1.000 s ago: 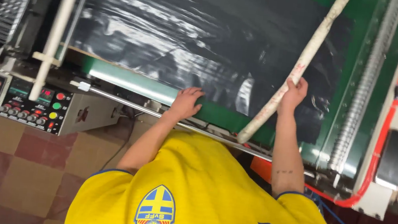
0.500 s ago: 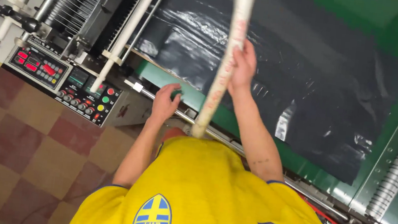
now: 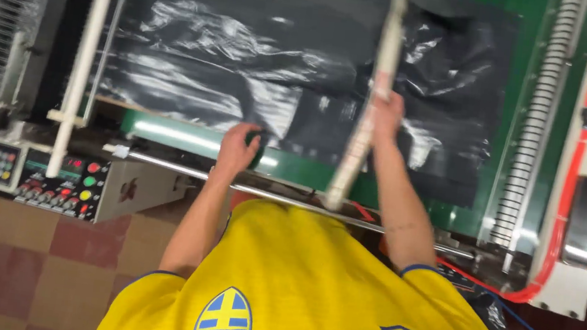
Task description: The person uses a long white pole to roll a large black plastic sheet onto a conveyor belt. They guide the sheet with one hand while rotating the pole with the other, repeatedly winding the material until the belt is covered.
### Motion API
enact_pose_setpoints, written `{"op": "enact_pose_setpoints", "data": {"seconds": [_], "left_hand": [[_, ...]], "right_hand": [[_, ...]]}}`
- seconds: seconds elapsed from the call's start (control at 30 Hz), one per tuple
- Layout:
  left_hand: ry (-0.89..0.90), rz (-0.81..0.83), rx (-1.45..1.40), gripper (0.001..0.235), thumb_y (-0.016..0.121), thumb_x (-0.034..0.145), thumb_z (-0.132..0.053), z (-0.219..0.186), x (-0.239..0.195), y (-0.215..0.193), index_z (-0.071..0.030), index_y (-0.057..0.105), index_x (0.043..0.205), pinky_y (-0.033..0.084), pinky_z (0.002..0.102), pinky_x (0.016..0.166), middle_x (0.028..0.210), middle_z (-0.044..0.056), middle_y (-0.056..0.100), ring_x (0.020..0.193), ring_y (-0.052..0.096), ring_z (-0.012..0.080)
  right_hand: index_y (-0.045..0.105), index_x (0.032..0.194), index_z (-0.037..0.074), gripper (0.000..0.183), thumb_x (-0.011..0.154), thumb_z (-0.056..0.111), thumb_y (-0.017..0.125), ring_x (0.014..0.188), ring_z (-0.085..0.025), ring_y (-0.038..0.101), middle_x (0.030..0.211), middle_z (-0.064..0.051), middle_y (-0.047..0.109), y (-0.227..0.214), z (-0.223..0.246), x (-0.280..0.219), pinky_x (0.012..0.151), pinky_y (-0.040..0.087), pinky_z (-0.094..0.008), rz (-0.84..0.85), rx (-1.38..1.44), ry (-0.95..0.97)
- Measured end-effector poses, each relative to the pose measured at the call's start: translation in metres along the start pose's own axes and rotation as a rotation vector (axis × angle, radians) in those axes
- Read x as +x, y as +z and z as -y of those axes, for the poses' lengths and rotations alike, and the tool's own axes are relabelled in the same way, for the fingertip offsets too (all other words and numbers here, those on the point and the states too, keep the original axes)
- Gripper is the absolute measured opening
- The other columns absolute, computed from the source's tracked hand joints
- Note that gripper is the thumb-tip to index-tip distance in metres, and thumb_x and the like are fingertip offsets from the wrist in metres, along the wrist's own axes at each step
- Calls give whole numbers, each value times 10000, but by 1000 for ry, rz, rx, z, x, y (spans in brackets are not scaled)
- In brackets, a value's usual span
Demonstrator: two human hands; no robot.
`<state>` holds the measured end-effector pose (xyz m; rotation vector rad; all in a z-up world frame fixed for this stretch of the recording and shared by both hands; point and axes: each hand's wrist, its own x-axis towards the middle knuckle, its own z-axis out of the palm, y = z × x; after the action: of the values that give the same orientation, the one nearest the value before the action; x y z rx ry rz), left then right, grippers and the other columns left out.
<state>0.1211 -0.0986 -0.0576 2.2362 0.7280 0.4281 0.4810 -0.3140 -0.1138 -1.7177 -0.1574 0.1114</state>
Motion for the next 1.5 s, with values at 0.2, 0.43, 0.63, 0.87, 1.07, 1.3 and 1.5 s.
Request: {"op": "enact_pose_setpoints", "data": {"seconds": [0.2, 0.43, 0.63, 0.87, 1.07, 1.3, 1.5], "left_hand": [[156, 215, -37, 271, 717, 891, -157, -94, -2, 90, -150, 731, 1161, 511, 458, 1043, 1159, 112, 735, 1191, 665, 321], [169, 728, 469, 646, 754, 846, -453, -108, -9, 128, -202, 599, 1421, 374, 610, 1152, 1603, 120, 423, 1535, 304, 345], [50, 531, 227, 576, 687, 900, -393, -73, -4, 52, -178, 581, 1424, 359, 574, 1157, 1531, 130, 528, 1463, 462, 321], [-68, 185, 70, 409, 710, 884, -255, 32, -29, -31, -183, 664, 1284, 449, 503, 1105, 1332, 71, 668, 1317, 599, 295], [-111, -67, -1, 287, 666, 866, -148, 53, -53, -98, -119, 708, 1149, 502, 461, 977, 1143, 97, 717, 1110, 671, 339], [-171, -254, -25, 230, 709, 899, -89, 48, -49, -99, -138, 728, 1123, 520, 461, 995, 1088, 99, 726, 1111, 674, 359], [-107, -62, -32, 206, 699, 930, -91, -5, -14, -43, -132, 738, 1128, 497, 459, 1031, 1091, 80, 728, 1124, 676, 336]], "right_hand": [[610, 1258, 57, 453, 866, 58, 836, 1183, -418, 605, 1173, -211, 636, -314, -114, 121, 1042, 441, -495, -268, -559, -127], [603, 1262, 227, 493, 851, 259, 875, 1103, -302, 653, 1130, -66, 646, -211, -5, 75, 948, 510, -422, -185, -767, -118], [615, 1291, 120, 526, 817, 55, 834, 1038, -337, 645, 1113, -149, 625, -37, 82, -19, 907, 499, -416, -6, -313, -268], [586, 1350, 73, 533, 859, 7, 782, 1038, -201, 666, 1153, -112, 673, 140, 168, -118, 923, 563, -341, 425, 378, -23], [561, 1379, 75, 487, 906, 61, 676, 844, -236, 685, 1093, -179, 680, 231, 250, -187, 682, 640, -383, 792, 779, 339], [569, 1366, 145, 406, 975, 146, 678, 947, -282, 728, 1145, -160, 690, 279, 217, -196, 777, 678, -443, 905, 914, 575], [649, 1307, 128, 394, 924, 46, 684, 861, -230, 682, 1021, -93, 665, 156, 117, -109, 748, 620, -378, 507, 651, 493]]}}
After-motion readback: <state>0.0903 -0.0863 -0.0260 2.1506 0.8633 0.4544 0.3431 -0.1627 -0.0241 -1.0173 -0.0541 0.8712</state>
